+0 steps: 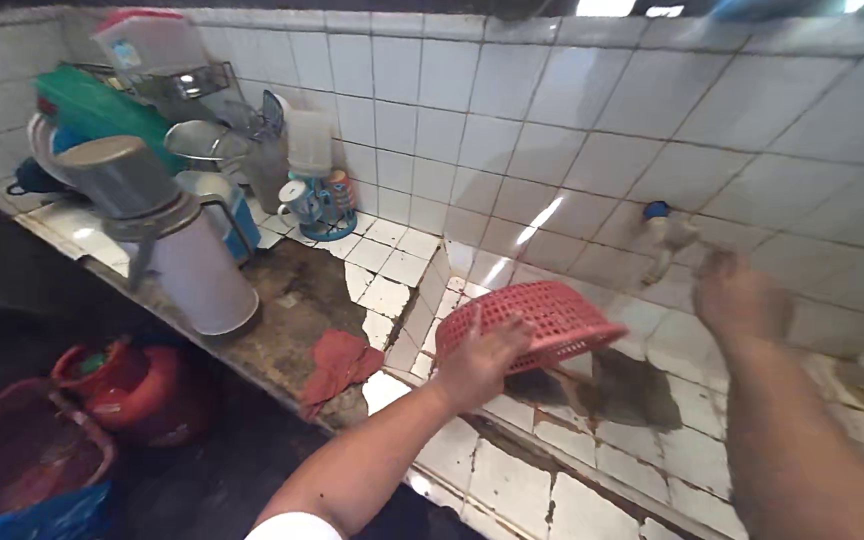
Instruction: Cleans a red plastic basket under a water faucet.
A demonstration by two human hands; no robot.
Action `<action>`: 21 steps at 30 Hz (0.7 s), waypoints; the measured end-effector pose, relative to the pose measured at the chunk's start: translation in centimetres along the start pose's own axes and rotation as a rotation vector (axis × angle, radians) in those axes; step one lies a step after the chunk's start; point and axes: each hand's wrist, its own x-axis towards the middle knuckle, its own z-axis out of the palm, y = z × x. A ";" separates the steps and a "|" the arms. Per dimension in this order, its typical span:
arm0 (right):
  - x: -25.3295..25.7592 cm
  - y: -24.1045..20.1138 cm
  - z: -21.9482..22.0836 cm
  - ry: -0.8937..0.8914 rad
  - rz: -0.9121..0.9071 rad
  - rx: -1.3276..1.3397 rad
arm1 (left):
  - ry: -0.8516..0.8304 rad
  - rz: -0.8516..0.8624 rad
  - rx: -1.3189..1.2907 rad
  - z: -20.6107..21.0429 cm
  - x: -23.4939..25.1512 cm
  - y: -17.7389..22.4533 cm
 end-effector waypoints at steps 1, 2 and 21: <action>-2.1 0.3 0.3 -0.040 0.075 0.178 | 0.035 0.105 0.034 -0.3 -0.8 0.3; -4.4 0.5 1.0 -0.108 0.143 0.357 | 0.064 0.187 0.057 -0.9 -1.5 0.5; -21.1 -6.9 5.8 -0.056 0.165 1.695 | -0.119 0.033 0.371 -21.7 -13.3 2.7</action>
